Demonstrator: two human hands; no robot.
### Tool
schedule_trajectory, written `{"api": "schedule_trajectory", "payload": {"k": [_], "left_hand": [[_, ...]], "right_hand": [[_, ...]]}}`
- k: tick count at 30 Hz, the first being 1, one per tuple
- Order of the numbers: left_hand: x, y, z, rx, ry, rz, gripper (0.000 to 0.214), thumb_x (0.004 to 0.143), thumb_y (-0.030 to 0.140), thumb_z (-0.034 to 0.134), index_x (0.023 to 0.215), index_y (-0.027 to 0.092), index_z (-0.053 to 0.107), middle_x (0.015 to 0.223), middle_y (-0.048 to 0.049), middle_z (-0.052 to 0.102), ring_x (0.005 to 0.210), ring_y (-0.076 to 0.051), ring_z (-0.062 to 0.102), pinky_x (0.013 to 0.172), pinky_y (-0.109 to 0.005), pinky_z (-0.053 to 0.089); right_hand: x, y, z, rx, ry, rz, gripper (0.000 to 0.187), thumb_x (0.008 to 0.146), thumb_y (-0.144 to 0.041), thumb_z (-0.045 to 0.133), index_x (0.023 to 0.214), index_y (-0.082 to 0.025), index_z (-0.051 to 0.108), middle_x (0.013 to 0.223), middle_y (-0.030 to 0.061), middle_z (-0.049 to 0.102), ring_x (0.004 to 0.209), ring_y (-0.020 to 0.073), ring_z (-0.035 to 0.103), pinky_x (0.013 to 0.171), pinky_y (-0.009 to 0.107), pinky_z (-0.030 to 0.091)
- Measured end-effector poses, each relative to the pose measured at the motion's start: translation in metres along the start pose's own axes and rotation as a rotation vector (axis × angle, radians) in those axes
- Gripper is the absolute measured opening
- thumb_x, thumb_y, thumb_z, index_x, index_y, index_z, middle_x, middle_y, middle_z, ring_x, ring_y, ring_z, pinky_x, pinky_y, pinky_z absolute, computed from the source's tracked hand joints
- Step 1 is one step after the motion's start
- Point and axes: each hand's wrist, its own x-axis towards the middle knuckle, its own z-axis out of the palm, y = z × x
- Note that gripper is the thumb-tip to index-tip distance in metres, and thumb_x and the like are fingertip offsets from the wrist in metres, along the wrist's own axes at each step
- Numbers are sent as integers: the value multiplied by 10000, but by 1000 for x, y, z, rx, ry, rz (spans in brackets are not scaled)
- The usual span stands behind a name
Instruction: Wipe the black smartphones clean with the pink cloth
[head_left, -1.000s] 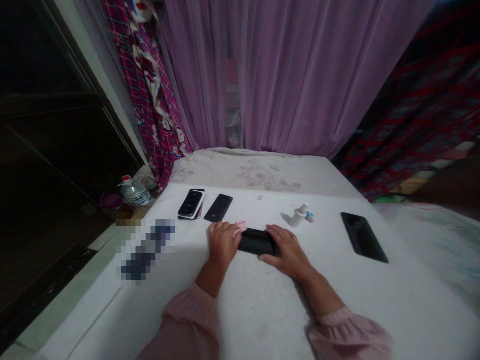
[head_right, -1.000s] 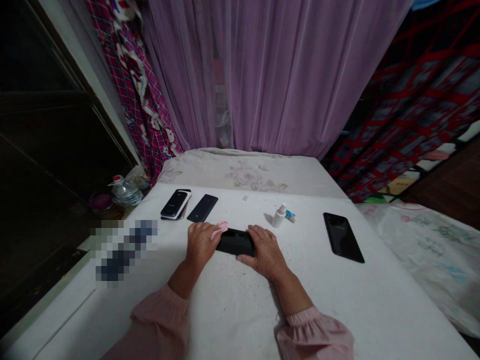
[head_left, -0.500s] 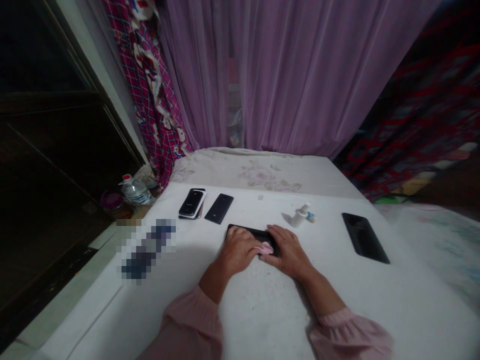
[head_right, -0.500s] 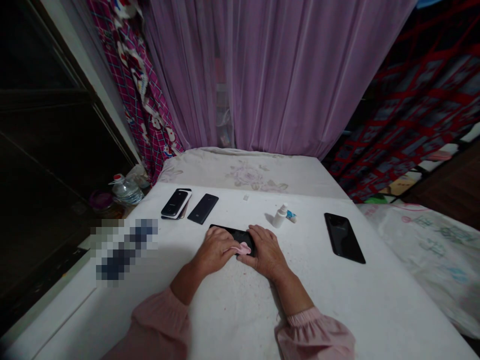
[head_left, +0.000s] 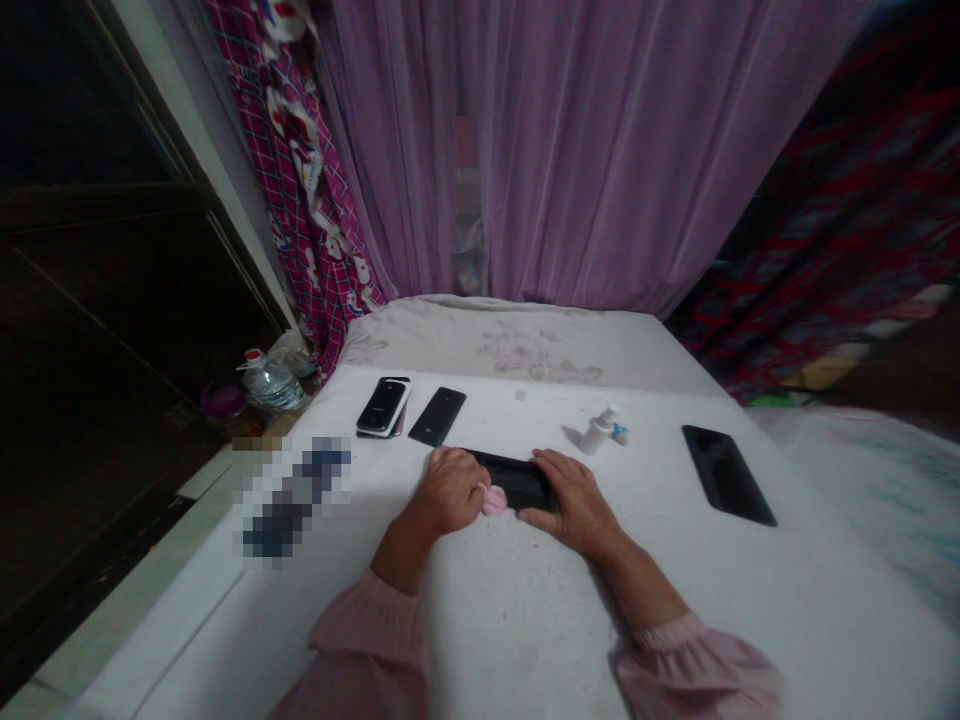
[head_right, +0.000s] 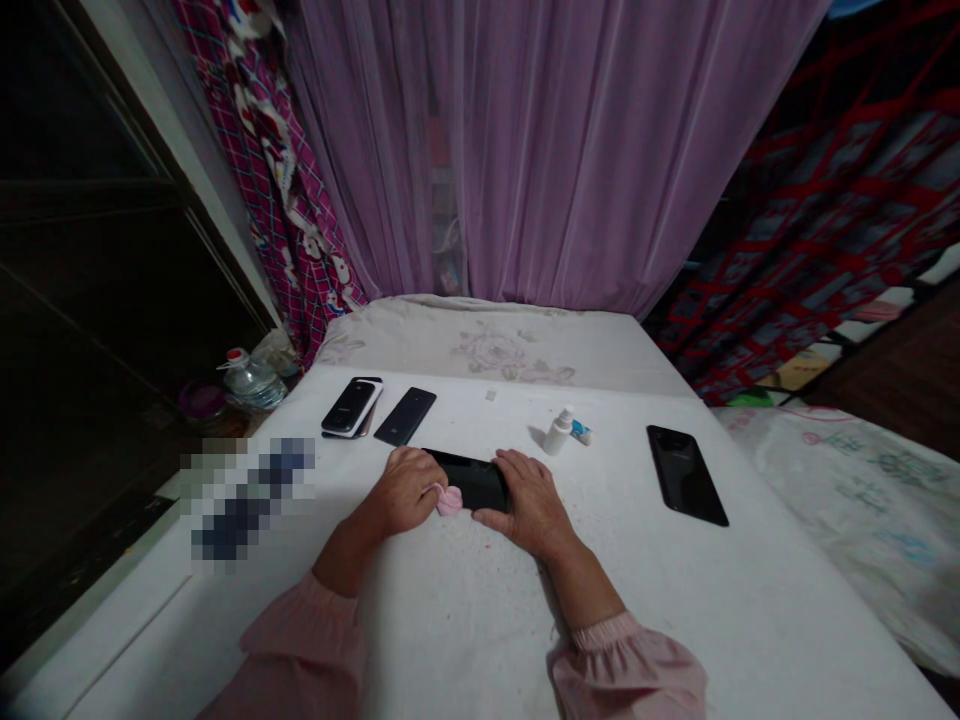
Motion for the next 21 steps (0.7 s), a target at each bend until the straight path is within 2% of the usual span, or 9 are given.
{"api": "schedule_trajectory", "payload": {"k": [4, 8, 13, 17, 21], "left_hand": [[0, -3, -4, 58, 29, -70, 164, 776, 169, 487, 734, 205, 641, 795, -32, 643, 876, -205, 554, 910, -404, 311], [2, -7, -7, 114, 65, -203, 164, 776, 167, 495, 703, 200, 638, 783, -39, 657, 866, -215, 559, 893, -402, 319], [3, -11, -5, 222, 144, -361, 218, 887, 205, 463, 842, 205, 676, 872, -66, 671, 900, -245, 558, 864, -408, 329], [4, -12, -2, 225, 180, -399, 228, 950, 273, 461, 966, 231, 685, 929, -71, 683, 901, -254, 555, 826, -398, 338], [9, -7, 3, 219, 185, -419, 218, 959, 272, 476, 966, 243, 692, 917, -58, 683, 883, -241, 549, 802, -376, 343]], "right_hand": [[0, -1, 0, -18, 0, 8, 811, 753, -718, 609, 1330, -154, 523, 1378, 192, 534, 1278, 359, 477, 1041, 541, 356], [0, -1, 0, -16, -2, 9, 818, 759, -727, 594, 1332, -147, 519, 1383, 194, 530, 1285, 356, 471, 1049, 533, 352], [0, -1, -1, 7, -4, 19, 817, 757, -730, 595, 1336, -158, 520, 1387, 192, 527, 1283, 360, 471, 1048, 543, 345], [0, -1, 0, 20, -6, 14, 814, 762, -722, 595, 1344, -159, 513, 1391, 190, 525, 1286, 362, 468, 1049, 552, 341], [0, 1, 2, 17, 13, 6, 811, 768, -717, 590, 1327, -132, 522, 1377, 199, 535, 1283, 361, 470, 1042, 546, 353]]}}
